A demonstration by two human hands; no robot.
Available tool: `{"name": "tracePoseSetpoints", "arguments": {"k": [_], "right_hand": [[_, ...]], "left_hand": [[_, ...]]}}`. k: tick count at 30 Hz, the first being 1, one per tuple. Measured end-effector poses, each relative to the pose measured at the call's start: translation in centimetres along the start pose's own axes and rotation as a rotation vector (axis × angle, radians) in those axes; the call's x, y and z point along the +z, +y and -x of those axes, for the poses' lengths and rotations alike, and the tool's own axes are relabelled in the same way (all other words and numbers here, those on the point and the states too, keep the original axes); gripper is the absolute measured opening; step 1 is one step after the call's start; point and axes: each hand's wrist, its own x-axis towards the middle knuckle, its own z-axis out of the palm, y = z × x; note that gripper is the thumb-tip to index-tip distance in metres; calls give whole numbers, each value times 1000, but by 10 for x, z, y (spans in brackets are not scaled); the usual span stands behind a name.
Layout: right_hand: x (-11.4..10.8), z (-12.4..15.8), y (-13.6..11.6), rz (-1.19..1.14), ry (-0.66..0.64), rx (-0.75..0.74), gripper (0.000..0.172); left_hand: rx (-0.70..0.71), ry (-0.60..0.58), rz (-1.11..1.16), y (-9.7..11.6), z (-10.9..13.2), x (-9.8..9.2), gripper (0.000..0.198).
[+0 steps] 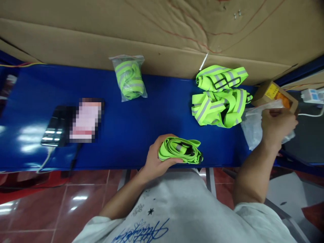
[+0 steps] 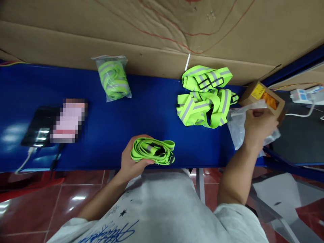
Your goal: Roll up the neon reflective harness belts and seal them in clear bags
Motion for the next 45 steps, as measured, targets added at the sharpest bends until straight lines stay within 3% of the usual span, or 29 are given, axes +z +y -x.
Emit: {"name": "tracePoseSetpoints", "arguments": {"k": [2, 4, 8, 11, 13, 16, 21, 29, 33, 40, 45], "right_hand": [[-7, 25, -26, -41, 98, -8, 3], [-18, 58, -59, -170, 62, -118, 12], [-33, 119, -119, -440, -252, -480, 6], [-32, 136, -139, -585, -546, -633, 9], [-30, 136, -142, -676, -745, -679, 11], [-29, 132, -140, -762, -875, -619, 14], [-37, 132, -141, -761, -851, -405, 10], [-56, 143, -146, -728, -735, -535, 21], [-58, 142, -146, -752, -731, -600, 25], [-55, 139, -136, -749, -734, -733, 39], [-55, 139, -127, -722, -596, -749, 42]], "left_hand": [[-11, -41, 54, 1, -1, 1, 66], [-27, -91, 108, 3, -4, 3, 64], [-85, -281, 133, 8, -15, 9, 61], [-181, -420, 103, 10, -17, 12, 65], [-203, -432, 102, 8, -16, 12, 70], [-205, -416, 74, 5, -14, 9, 71], [-372, -395, 90, 1, -12, 6, 63], [-558, -243, 140, 1, -17, 14, 62], [-496, -154, 194, -2, -18, 14, 76], [-355, -151, 176, -5, -18, 16, 55], [-249, -92, 166, -7, -16, 12, 55]]}}
